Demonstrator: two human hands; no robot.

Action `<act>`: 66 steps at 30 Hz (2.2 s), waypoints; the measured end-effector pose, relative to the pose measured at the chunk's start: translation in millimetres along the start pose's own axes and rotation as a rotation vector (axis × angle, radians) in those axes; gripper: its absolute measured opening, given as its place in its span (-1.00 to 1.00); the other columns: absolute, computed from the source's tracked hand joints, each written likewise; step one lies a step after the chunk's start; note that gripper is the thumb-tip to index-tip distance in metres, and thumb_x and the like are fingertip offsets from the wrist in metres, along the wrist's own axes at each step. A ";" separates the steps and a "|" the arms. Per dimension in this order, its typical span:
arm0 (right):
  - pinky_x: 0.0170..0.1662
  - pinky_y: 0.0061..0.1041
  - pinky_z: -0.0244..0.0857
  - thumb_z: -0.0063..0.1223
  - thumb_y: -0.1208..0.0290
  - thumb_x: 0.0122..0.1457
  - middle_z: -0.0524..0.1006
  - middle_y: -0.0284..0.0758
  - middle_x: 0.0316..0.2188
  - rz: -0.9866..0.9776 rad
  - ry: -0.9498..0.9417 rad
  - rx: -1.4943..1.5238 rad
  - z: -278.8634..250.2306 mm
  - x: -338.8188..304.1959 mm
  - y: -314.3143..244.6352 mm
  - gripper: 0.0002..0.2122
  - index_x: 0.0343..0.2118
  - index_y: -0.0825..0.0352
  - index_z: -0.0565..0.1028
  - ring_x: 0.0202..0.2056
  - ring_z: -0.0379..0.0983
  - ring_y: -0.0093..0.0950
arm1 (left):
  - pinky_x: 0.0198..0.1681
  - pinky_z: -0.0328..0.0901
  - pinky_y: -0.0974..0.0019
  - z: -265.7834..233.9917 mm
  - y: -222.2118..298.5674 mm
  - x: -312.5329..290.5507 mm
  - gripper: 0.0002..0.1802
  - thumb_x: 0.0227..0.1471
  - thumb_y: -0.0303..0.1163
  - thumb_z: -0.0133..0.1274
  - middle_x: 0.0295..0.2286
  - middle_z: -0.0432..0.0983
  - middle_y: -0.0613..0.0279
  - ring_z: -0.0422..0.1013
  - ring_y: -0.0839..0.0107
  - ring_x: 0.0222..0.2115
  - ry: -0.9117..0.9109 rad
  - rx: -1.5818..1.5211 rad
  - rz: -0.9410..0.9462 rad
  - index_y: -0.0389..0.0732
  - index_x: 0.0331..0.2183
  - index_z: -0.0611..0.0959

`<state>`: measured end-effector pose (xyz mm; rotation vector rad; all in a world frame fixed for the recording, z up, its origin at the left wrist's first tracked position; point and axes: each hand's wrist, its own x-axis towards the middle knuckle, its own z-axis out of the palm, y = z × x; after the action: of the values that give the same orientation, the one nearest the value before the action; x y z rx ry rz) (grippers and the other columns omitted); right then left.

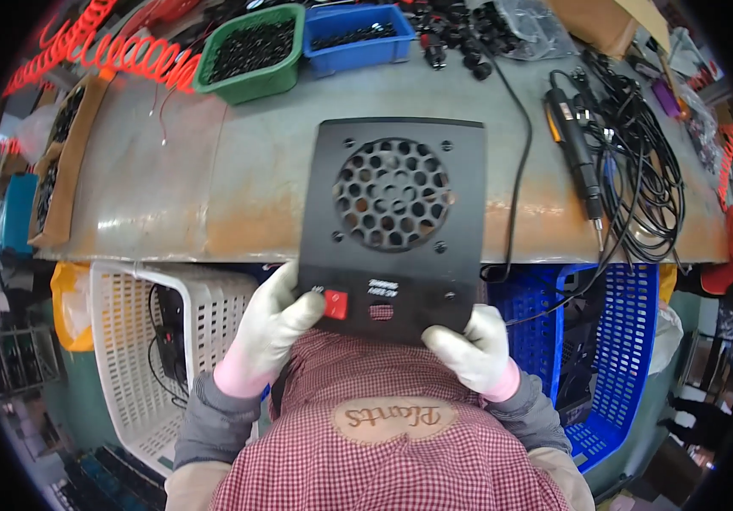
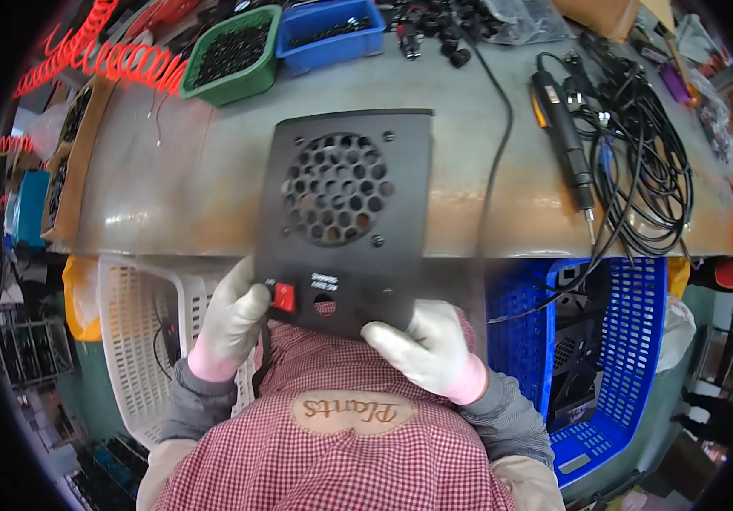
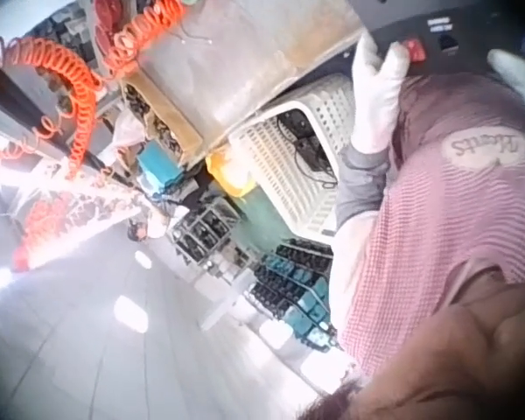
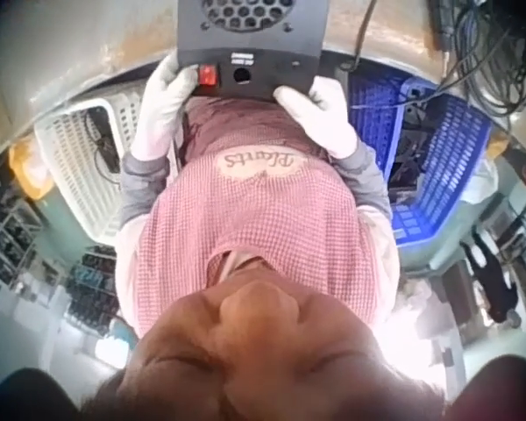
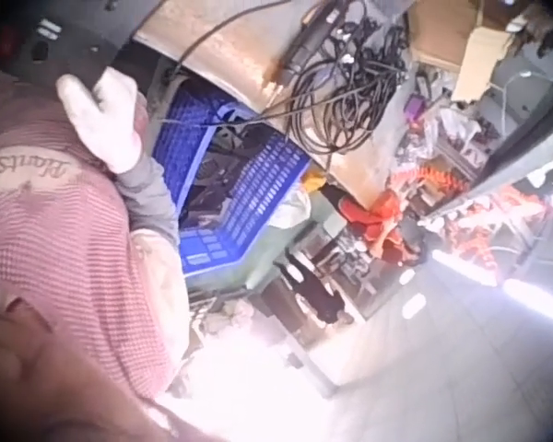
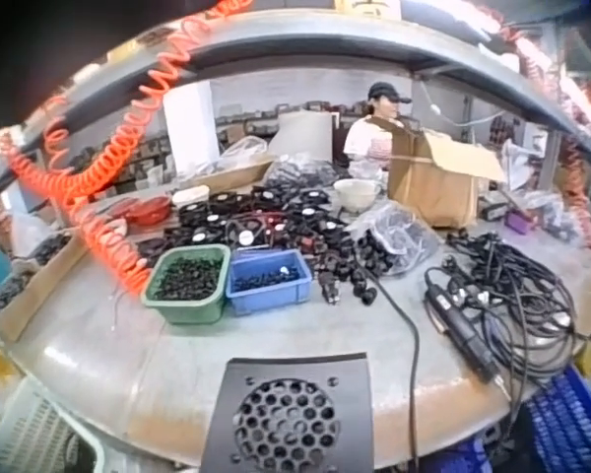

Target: The person assembles an electronics enclosure by installing a cooling fan and a power switch, securing the components with screws using an electric screwdriver.

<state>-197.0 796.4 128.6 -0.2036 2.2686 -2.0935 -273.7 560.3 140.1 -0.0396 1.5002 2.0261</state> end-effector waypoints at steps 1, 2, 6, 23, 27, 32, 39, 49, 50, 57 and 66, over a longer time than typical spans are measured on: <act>-0.42 -0.46 0.30 0.06 0.53 0.10 0.48 -0.25 -0.53 0.012 0.022 -0.022 1.0 0.1 -1.1 -0.90 -0.34 0.43 0.50 -0.53 0.42 -0.40 | 0.04 0.27 0.32 4.0 5.7 2.6 -0.30 -0.05 -0.33 0.27 -0.08 0.45 0.18 0.37 0.45 -0.07 -0.036 0.051 -0.002 -0.39 0.07 0.36; -0.43 -0.46 0.29 0.06 0.54 0.09 0.48 -0.25 -0.54 0.024 0.044 -0.043 1.6 -0.2 -1.1 -0.91 -0.35 0.43 0.50 -0.54 0.43 -0.39 | 0.04 0.27 0.32 4.5 4.7 2.8 -0.30 -0.05 -0.33 0.27 -0.08 0.45 0.18 0.37 0.45 -0.07 -0.020 0.052 -0.008 -0.39 0.07 0.36; -0.45 -0.46 0.29 0.07 0.54 0.07 0.48 -0.25 -0.56 -0.074 -0.001 -0.140 -0.2 3.1 -0.5 -0.89 -0.33 0.43 0.52 -0.57 0.42 -0.36 | -0.02 0.34 0.34 2.7 -4.2 6.1 -0.37 -0.13 -0.59 0.24 -0.13 0.45 0.17 0.39 0.46 -0.13 0.002 0.027 -0.017 -0.38 0.01 0.38; -0.59 -0.31 0.17 0.23 0.34 0.01 0.37 -0.23 -0.69 -0.442 -0.002 -0.497 15.0 16.7 6.3 -0.76 -0.64 0.36 0.45 -0.66 0.33 -0.24 | -0.17 0.34 0.40 -8.4 -5.4 8.3 -0.56 -0.07 -0.52 0.14 -0.22 0.52 0.21 0.43 0.49 -0.25 0.140 0.094 0.188 -0.39 -0.09 0.48; -0.52 -0.34 0.25 0.14 0.35 0.09 0.40 -0.17 -0.66 -0.317 0.002 -0.341 13.5 34.4 3.1 -0.79 -0.49 0.42 0.48 -0.60 0.38 -0.21 | -0.18 0.36 0.42 -13.1 10.1 14.9 -0.66 0.03 -0.48 0.13 -0.26 0.54 0.26 0.45 0.55 -0.28 0.168 0.210 0.194 -0.35 -0.13 0.50; -0.36 -0.48 0.32 -0.06 0.24 0.24 0.52 -0.27 -0.54 0.221 -0.157 0.062 -14.7 66.2 -11.2 -0.73 -0.31 0.39 0.49 -0.53 0.41 -0.49 | -0.35 0.38 0.47 -25.2 21.9 38.3 -0.65 0.11 -0.21 0.13 -0.35 0.54 0.30 0.46 0.58 -0.42 0.103 0.058 0.206 -0.28 -0.20 0.51; -0.10 -0.29 0.36 0.19 0.25 0.05 0.48 -0.13 -0.14 -0.156 0.442 -0.829 -128.6 177.4 19.2 -0.57 -0.05 0.33 0.40 -0.15 0.46 -0.23 | -0.44 0.38 0.38 -15.9 27.4 67.1 -0.67 0.14 -0.24 0.02 -0.47 0.55 0.20 0.48 0.44 -0.51 0.180 0.448 0.023 -0.33 -0.20 0.54; -0.23 -0.15 0.36 0.00 0.45 -0.02 0.48 -0.12 -0.39 -0.208 0.628 -1.032 -150.7 241.4 59.5 -0.85 -0.35 0.31 0.41 -0.27 0.46 -0.13 | -0.43 0.20 0.49 -60.5 -4.3 67.8 -0.74 0.21 -0.28 -0.05 -0.49 0.39 0.37 0.25 0.60 -0.49 0.427 0.825 0.346 -0.31 -0.29 0.54; -0.23 -0.15 0.35 0.01 0.46 -0.05 0.47 -0.12 -0.43 -0.314 0.621 -0.984 -146.6 232.8 56.2 -0.85 -0.37 0.32 0.41 -0.31 0.45 -0.11 | -0.38 0.22 0.50 -60.7 0.6 65.5 -0.76 0.22 -0.30 -0.06 -0.43 0.41 0.36 0.27 0.62 -0.44 0.411 0.704 0.304 -0.29 -0.26 0.55; -0.23 -0.52 0.36 0.19 0.49 -0.01 0.45 -0.34 -0.38 -0.156 0.088 0.273 -11.8 66.7 -7.2 -0.74 -0.24 0.39 0.43 -0.29 0.41 -0.56 | -0.08 0.33 0.18 37.3 21.1 29.5 -0.63 0.07 -0.42 0.15 -0.15 0.45 -0.02 0.42 0.09 -0.15 -0.054 1.179 1.079 -0.33 -0.07 0.55; -0.34 -0.55 0.35 0.23 0.07 0.06 0.49 -0.25 -0.41 -0.069 0.229 0.298 7.9 8.2 26.7 -0.52 -0.24 0.45 0.37 -0.38 0.45 -0.54 | -0.10 0.32 0.14 60.1 2.3 21.4 -0.71 0.02 -0.46 0.17 -0.22 0.48 0.00 0.43 0.08 -0.21 -0.317 1.232 0.945 -0.31 -0.17 0.60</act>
<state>-205.9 789.5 101.9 -0.0305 2.0441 -2.5763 -272.9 622.2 155.7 1.6183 2.4992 1.1317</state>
